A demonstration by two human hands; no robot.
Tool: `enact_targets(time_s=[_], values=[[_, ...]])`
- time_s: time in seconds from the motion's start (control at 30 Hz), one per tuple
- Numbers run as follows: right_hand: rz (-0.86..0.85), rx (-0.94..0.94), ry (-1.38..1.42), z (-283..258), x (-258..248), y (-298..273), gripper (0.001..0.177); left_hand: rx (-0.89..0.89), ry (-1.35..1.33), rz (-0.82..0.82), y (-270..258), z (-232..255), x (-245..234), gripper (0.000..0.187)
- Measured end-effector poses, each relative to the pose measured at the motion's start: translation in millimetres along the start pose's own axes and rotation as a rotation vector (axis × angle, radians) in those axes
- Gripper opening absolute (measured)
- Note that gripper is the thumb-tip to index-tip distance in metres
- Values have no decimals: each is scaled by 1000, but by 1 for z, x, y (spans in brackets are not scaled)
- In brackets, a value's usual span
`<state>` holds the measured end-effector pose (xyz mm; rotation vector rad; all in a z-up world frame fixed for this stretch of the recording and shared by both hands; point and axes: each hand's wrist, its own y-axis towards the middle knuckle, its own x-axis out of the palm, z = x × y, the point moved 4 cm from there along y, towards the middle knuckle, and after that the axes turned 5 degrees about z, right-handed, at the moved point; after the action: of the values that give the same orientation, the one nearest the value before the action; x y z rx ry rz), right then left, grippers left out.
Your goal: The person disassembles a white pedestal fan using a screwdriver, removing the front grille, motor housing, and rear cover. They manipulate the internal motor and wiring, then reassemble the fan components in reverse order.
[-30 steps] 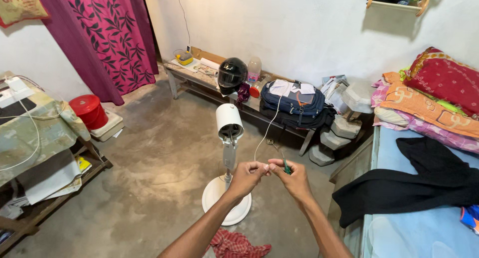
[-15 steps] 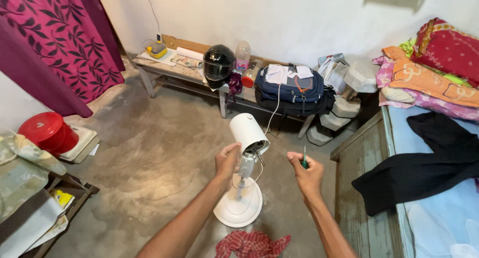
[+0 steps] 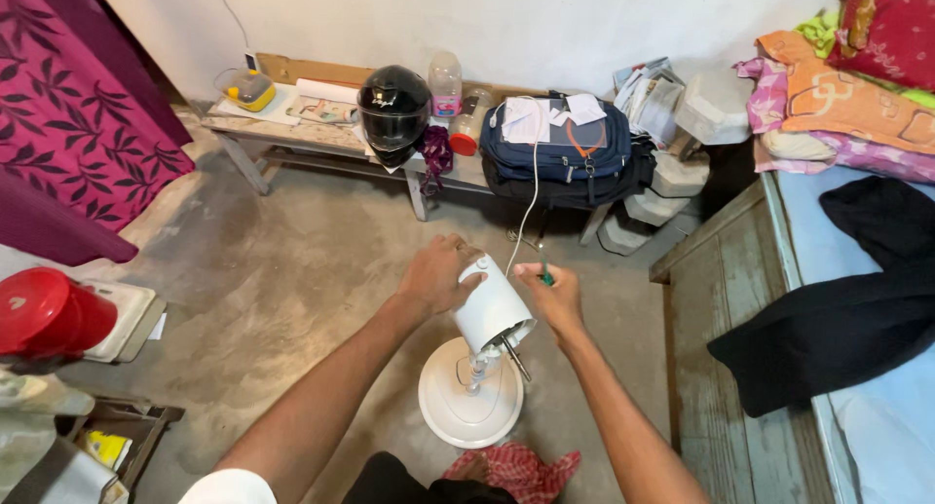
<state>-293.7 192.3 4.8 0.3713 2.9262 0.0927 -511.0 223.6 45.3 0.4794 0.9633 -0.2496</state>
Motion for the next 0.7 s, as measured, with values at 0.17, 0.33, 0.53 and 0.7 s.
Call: enact_targets(time_s=[0.17,0.33,0.53,0.7], values=[[-65,106,-266,-22,27,-21,21,431,277,-253,40,3,-3,35],[-3,-69,-472,-68,38,-42,19,795,457,-365,57,-8,2,40],[-2,-53,-541,-87,48,-43,21,947,390,-506,76,-14,8,42],[33,8,-529,-88,55,-43,21,946,362,-611,84,-10,-6,51]])
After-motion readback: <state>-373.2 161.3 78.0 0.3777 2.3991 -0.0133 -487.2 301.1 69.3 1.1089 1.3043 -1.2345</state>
